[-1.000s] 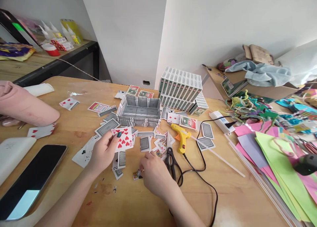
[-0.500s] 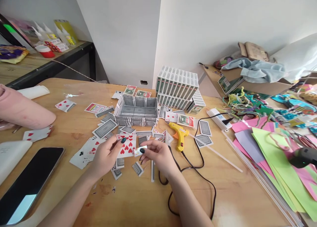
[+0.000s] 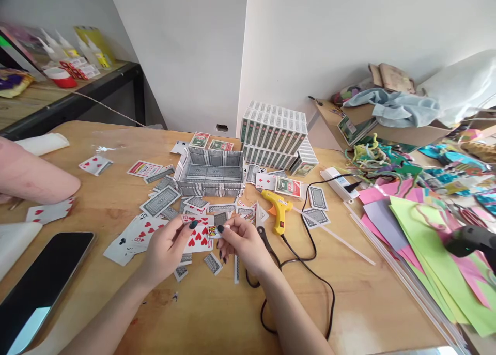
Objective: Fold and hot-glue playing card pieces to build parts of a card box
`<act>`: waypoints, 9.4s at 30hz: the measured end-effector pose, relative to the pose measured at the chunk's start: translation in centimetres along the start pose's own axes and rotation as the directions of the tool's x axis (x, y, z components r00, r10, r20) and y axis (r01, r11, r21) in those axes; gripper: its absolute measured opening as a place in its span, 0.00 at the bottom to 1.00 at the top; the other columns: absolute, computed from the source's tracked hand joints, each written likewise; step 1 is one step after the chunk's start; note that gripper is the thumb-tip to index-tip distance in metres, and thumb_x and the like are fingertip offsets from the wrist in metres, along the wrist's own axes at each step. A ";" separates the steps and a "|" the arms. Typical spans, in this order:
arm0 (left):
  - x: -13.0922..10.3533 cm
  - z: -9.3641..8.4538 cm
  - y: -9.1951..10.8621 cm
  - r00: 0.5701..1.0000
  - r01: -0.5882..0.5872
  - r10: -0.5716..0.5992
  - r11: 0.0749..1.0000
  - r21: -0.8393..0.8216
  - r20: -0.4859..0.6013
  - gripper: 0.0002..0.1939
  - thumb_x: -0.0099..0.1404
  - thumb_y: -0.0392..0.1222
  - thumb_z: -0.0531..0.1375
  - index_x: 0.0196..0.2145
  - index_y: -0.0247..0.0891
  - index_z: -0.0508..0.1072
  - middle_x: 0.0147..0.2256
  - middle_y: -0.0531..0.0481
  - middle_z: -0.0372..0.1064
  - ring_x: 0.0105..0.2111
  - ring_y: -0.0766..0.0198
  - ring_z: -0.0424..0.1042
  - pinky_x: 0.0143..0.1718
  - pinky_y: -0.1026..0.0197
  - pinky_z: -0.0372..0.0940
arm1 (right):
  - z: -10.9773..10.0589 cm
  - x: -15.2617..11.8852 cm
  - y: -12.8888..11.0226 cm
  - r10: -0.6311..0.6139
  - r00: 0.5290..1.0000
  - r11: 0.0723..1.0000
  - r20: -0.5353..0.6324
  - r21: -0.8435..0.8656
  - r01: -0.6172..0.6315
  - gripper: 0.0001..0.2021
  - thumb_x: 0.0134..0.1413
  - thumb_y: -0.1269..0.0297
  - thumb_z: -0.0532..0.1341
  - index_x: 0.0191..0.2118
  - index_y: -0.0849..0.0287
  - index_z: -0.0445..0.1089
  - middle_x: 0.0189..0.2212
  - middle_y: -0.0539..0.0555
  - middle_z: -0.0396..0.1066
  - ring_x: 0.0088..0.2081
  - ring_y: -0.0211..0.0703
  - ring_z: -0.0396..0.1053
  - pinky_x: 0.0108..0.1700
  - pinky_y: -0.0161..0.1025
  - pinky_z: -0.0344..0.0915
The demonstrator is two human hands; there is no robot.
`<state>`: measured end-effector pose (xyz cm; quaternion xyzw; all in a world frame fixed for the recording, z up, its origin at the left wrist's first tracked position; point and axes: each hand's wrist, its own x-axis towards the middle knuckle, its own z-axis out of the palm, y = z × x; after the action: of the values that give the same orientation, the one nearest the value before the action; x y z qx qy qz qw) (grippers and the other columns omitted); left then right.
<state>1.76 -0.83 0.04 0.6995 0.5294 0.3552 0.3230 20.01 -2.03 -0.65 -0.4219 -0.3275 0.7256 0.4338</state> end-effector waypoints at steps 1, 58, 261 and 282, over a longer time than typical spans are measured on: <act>0.0 0.0 0.0 1.000 -0.006 0.006 1.000 0.000 -0.005 0.14 0.64 0.42 0.48 0.22 0.40 0.52 0.16 0.60 0.47 0.17 0.71 0.49 0.19 0.68 0.47 | 0.0 -0.1 -0.1 0.005 1.000 1.000 0.017 -0.014 -0.005 0.14 0.48 0.56 0.64 0.30 0.59 0.61 0.17 0.46 0.69 0.14 0.30 0.64 0.17 0.27 0.60; -0.3 0.2 0.6 0.997 -0.052 0.052 0.999 0.001 -0.052 0.15 0.64 0.39 0.49 0.20 0.40 0.51 0.15 0.60 0.45 0.16 0.72 0.46 0.17 0.69 0.46 | 0.0 -0.3 -0.6 -0.090 0.996 0.975 0.004 -0.204 0.089 0.13 0.50 0.56 0.62 0.30 0.60 0.62 0.17 0.45 0.68 0.14 0.31 0.63 0.16 0.28 0.58; 0.9 -0.8 -0.9 0.946 0.131 -0.195 0.961 -0.246 -0.258 0.13 0.62 0.43 0.54 0.21 0.38 0.63 0.23 0.54 0.61 0.26 0.67 0.62 0.29 0.66 0.58 | 0.4 0.5 1.3 -0.477 0.850 0.480 -0.226 -0.876 0.037 0.17 0.50 0.69 0.54 0.48 0.56 0.63 0.42 0.55 0.67 0.26 0.35 0.66 0.31 0.36 0.66; 1.3 -0.4 -2.3 0.913 0.220 -0.330 0.894 -0.391 -0.241 0.11 0.58 0.48 0.57 0.32 0.37 0.67 0.28 0.49 0.69 0.27 0.63 0.69 0.29 0.63 0.64 | -0.1 1.0 2.3 -0.304 0.884 0.800 -0.357 -0.599 0.033 0.16 0.49 0.56 0.57 0.43 0.58 0.67 0.28 0.52 0.70 0.17 0.36 0.66 0.17 0.33 0.61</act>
<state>0.51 0.98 -1.43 0.4842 0.5938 0.4973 0.4071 19.03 -2.08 -2.90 -0.6526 -0.4633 0.4359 0.4116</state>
